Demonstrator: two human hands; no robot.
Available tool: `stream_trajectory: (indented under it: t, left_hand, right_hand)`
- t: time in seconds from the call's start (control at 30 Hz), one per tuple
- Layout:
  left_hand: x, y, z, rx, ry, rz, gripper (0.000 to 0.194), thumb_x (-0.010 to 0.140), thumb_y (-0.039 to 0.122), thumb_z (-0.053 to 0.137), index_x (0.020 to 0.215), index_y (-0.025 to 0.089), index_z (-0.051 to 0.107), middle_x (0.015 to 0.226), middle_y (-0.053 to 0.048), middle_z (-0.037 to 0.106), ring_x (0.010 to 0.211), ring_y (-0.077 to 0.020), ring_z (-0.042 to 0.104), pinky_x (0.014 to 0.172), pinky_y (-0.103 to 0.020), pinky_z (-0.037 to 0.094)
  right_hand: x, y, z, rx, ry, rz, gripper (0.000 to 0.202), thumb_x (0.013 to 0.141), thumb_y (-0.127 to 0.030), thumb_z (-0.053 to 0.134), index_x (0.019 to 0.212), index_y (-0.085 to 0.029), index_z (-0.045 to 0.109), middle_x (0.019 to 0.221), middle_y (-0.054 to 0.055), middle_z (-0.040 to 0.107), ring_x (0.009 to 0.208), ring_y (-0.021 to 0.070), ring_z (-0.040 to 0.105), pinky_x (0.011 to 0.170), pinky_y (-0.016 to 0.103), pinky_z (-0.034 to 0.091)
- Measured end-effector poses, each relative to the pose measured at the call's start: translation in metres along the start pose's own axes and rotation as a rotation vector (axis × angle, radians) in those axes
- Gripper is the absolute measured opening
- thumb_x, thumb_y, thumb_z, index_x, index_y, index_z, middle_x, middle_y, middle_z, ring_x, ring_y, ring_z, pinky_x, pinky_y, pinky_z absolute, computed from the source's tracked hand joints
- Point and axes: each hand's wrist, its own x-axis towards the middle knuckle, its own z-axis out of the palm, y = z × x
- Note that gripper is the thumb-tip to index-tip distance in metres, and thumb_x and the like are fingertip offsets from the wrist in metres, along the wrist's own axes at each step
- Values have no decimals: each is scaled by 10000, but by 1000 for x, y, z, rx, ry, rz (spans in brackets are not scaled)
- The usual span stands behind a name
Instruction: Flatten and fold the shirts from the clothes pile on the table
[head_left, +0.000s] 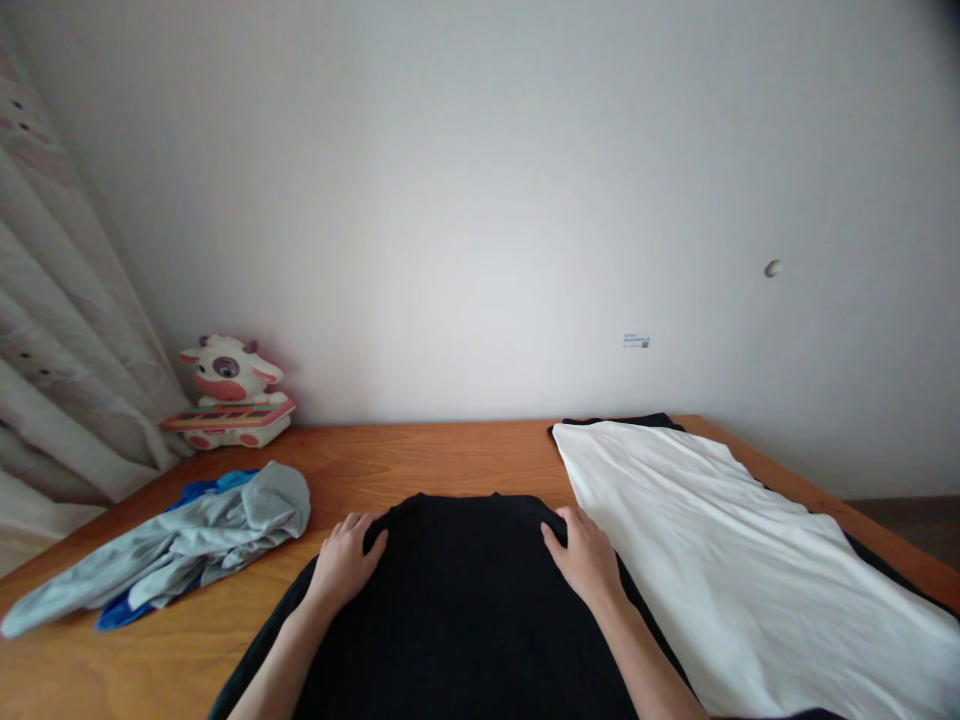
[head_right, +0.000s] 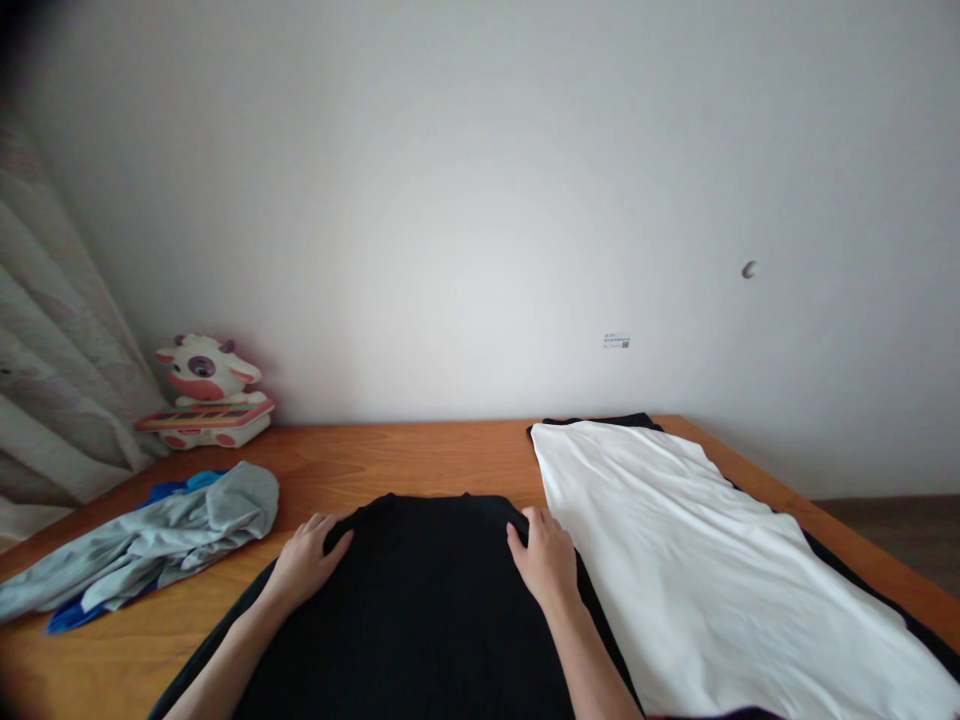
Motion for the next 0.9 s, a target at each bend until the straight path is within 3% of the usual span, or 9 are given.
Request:
stream_trajectory:
  t: [0.9]
  left_hand:
    - [-2,4,-3,-4,-20,-29,427,951,403,440,1269,197,637,1186,-117,659,1131,-309,604,1013,-453,456]
  right_hand:
    - [2,-2,-7,88,-54,68,237,966,-375,520,1049,-189,641,1080,86,727,1002,244,696,836,318,480]
